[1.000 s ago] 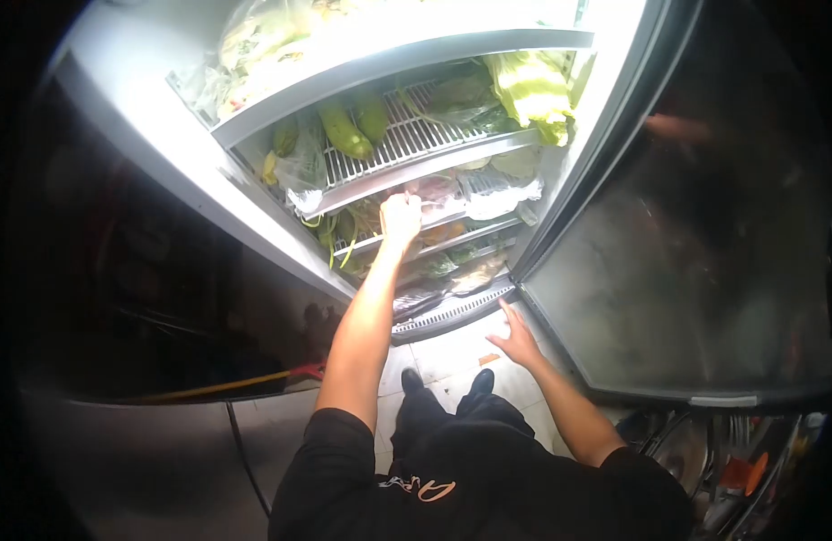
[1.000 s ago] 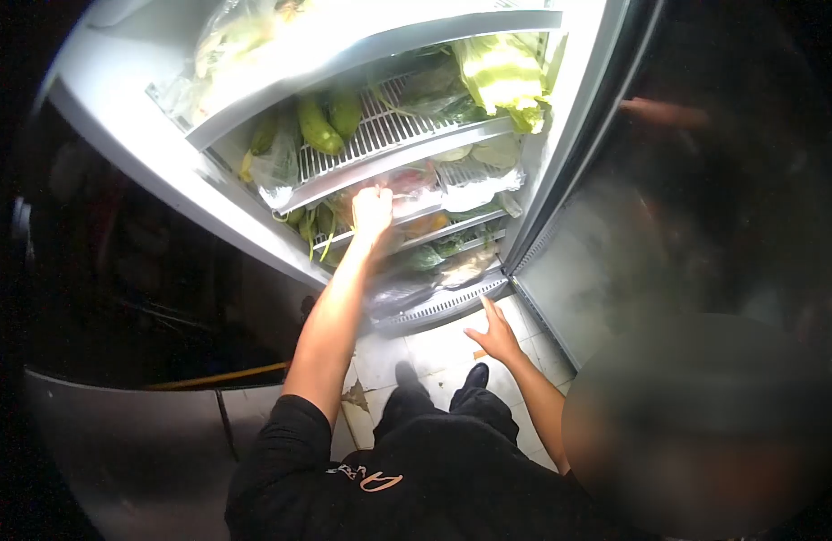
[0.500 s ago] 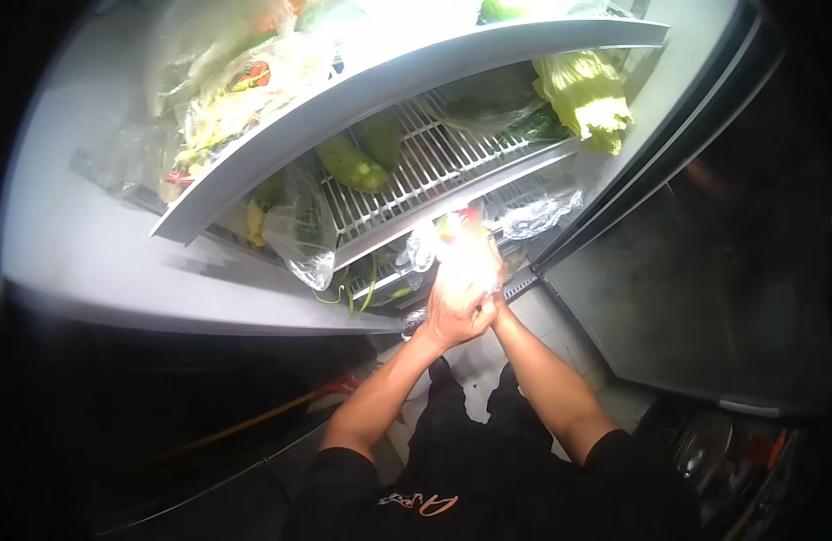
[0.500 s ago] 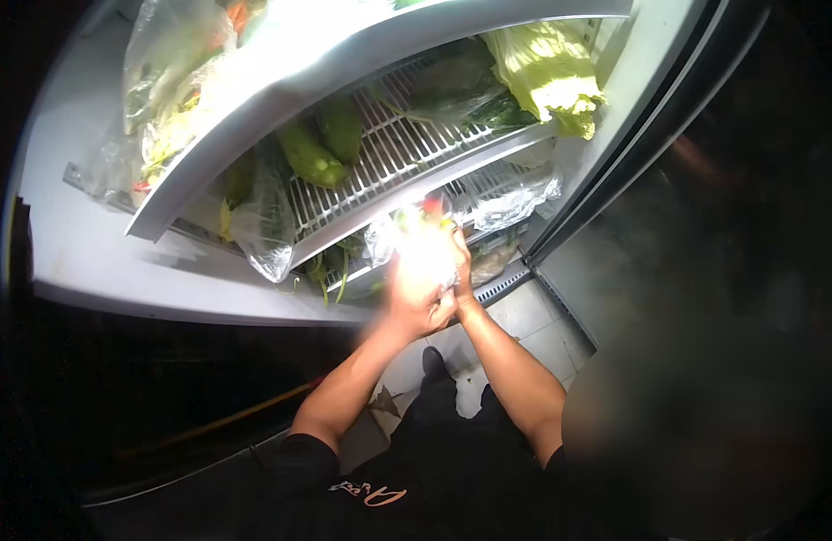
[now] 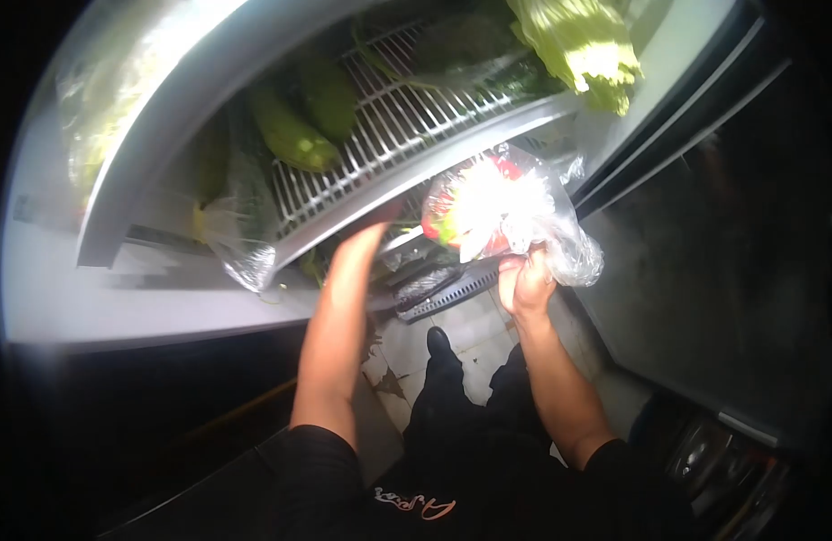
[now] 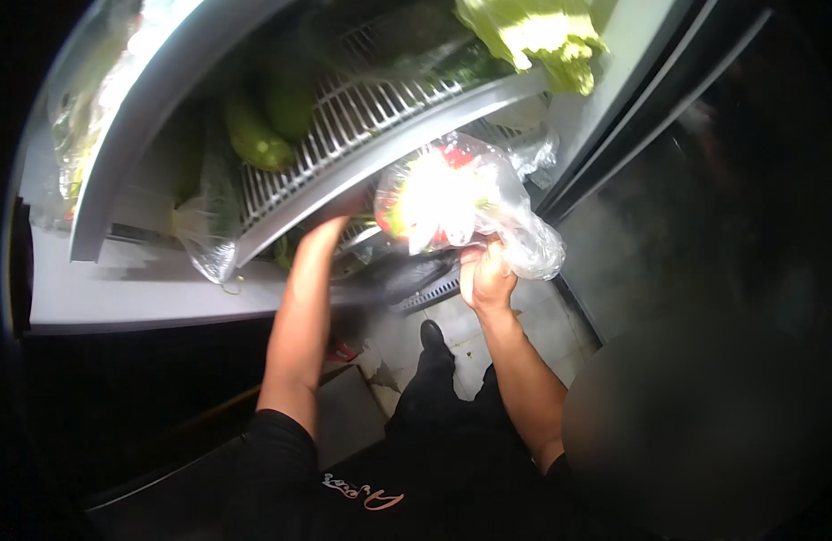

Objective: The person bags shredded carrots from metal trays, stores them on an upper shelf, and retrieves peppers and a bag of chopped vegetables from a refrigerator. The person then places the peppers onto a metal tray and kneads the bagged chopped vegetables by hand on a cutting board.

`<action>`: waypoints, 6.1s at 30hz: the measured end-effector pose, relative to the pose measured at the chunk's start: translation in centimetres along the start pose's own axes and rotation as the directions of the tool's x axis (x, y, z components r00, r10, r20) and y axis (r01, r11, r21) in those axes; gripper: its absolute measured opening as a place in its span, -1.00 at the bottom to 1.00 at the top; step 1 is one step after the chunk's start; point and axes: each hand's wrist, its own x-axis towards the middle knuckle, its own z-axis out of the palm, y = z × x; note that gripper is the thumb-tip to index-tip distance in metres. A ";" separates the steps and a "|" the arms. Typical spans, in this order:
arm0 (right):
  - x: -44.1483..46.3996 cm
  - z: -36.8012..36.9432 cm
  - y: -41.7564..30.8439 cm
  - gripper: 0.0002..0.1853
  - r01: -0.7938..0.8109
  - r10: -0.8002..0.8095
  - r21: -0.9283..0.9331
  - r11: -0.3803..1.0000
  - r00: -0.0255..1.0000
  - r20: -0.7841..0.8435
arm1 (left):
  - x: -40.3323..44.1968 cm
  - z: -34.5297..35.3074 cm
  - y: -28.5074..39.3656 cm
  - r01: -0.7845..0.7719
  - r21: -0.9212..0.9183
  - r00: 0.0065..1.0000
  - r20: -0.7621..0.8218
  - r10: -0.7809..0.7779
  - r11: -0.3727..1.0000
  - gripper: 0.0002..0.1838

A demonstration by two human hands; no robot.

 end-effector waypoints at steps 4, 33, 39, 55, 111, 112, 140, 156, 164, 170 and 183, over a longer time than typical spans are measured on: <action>0.2 -4.3 0.2 -0.62 -0.033 0.033 0.030 0.999 0.999 0.007 | 3.2 0.4 -1.3 0.006 0.124 1.000 0.018 -0.008 0.992 -0.56; -10.9 -29.8 2.7 -0.58 -0.408 0.389 -0.071 0.910 0.901 -0.193 | 8.8 0.9 -4.9 -0.205 0.406 0.976 0.156 0.153 0.891 -0.45; -10.9 -30.9 2.6 -0.57 -0.401 0.381 -0.065 0.914 0.901 -0.208 | 7.8 0.1 -3.4 -0.066 0.379 0.993 0.118 0.023 0.923 -0.48; -9.4 -30.4 2.4 -0.53 -0.375 0.359 -0.038 0.926 0.909 -0.211 | 0.5 -1.0 7.4 0.156 0.410 0.980 0.053 -0.194 0.899 -0.31; -0.5 -4.2 -4.1 -0.71 0.670 -0.414 -0.429 0.606 0.726 0.549 | -30.9 -16.1 13.4 0.733 -0.668 0.562 0.489 -0.668 0.127 -0.72; 0.2 -6.0 -3.0 -0.67 0.564 -0.320 -0.469 0.680 0.803 0.502 | -30.9 -16.2 13.6 0.740 -0.665 0.550 0.513 -0.659 0.100 -0.72; -32.0 -12.5 -14.1 -0.23 0.099 0.390 -0.943 0.317 0.893 0.224 | -26.6 -19.0 28.4 0.202 -0.913 0.669 0.393 0.631 0.354 -0.65; -52.2 -25.5 -35.6 -0.73 -0.023 -0.368 -0.995 0.099 0.928 -0.058 | -36.5 -26.1 59.6 -0.171 -0.976 0.235 0.093 0.968 0.135 -0.83; -52.4 -32.4 -50.9 -0.75 -0.201 -0.566 -0.970 0.139 0.787 -0.245 | -35.4 -22.3 74.6 0.292 -0.930 0.099 0.261 0.960 0.223 -0.77; -50.4 -35.9 -54.7 -0.79 -0.146 -0.626 -0.962 0.230 0.735 -0.261 | -37.0 -17.3 81.4 0.304 -0.920 0.174 0.309 0.935 0.248 -0.77; -48.8 -43.6 -60.1 -0.68 -0.021 -0.629 -0.998 0.065 0.775 -0.057 | -35.8 -14.3 90.4 0.237 -0.927 0.036 0.307 0.951 0.290 -0.76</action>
